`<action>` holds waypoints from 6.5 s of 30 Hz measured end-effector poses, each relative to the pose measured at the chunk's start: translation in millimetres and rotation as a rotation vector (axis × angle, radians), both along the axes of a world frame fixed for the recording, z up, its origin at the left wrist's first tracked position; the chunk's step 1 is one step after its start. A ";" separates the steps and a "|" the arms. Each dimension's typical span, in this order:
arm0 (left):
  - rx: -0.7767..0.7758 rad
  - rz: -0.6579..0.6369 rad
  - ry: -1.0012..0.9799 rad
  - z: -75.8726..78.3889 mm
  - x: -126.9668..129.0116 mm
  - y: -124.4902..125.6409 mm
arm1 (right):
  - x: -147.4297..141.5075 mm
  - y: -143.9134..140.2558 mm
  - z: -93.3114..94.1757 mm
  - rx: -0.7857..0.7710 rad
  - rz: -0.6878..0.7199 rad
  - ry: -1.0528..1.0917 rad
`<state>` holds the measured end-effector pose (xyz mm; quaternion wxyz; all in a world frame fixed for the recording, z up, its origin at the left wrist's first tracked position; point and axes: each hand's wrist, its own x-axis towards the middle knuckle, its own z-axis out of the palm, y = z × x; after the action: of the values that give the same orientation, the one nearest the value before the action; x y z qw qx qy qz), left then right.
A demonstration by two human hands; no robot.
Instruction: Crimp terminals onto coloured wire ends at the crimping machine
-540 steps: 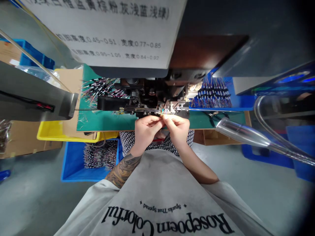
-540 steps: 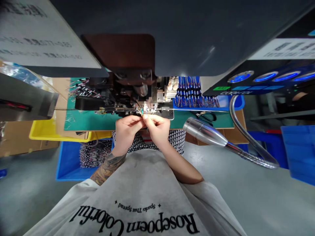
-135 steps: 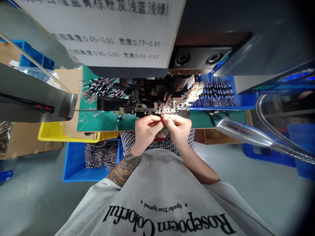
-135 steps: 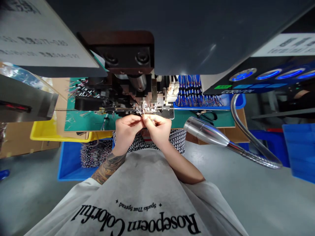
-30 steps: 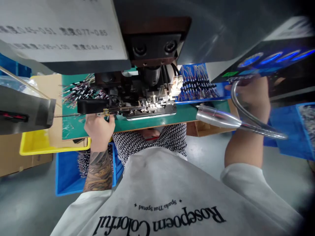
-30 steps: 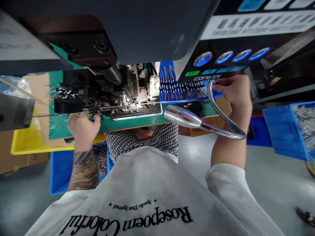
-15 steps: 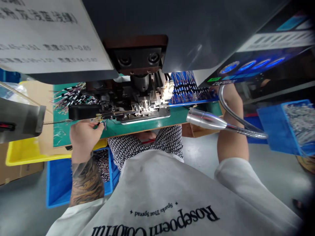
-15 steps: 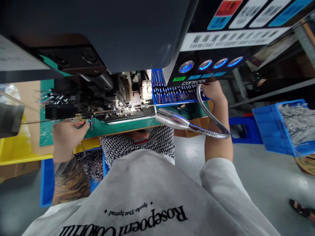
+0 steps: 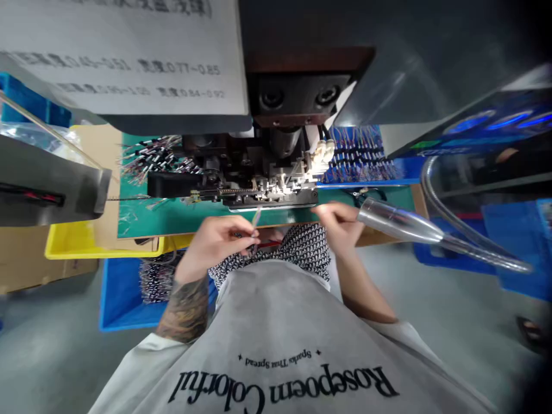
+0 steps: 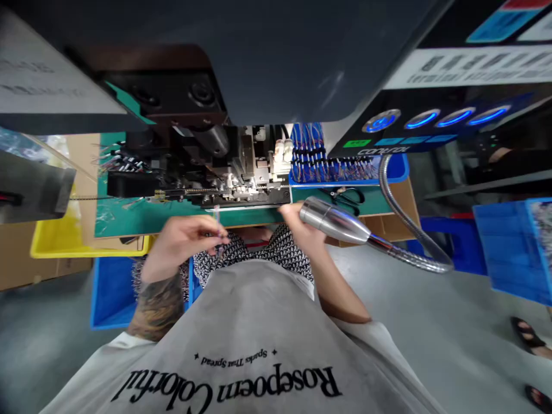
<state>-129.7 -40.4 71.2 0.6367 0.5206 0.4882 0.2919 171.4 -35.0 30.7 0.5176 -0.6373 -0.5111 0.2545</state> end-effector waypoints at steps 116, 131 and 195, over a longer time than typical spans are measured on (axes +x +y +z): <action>0.191 0.470 -0.128 -25.5 77.7 11.0 | -99.0 12.0 14.5 -0.082 0.076 0.384; 0.218 0.478 -0.091 -26.2 76.6 11.3 | -100.1 15.6 14.0 -0.108 0.079 0.396; 0.129 0.436 -0.146 -28.7 71.4 12.3 | -98.0 19.7 19.6 -0.090 0.093 0.420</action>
<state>-58.3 -28.2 42.5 0.5577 0.4199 0.5223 0.4898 73.4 -15.3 50.3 0.5712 -0.5685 -0.4092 0.4279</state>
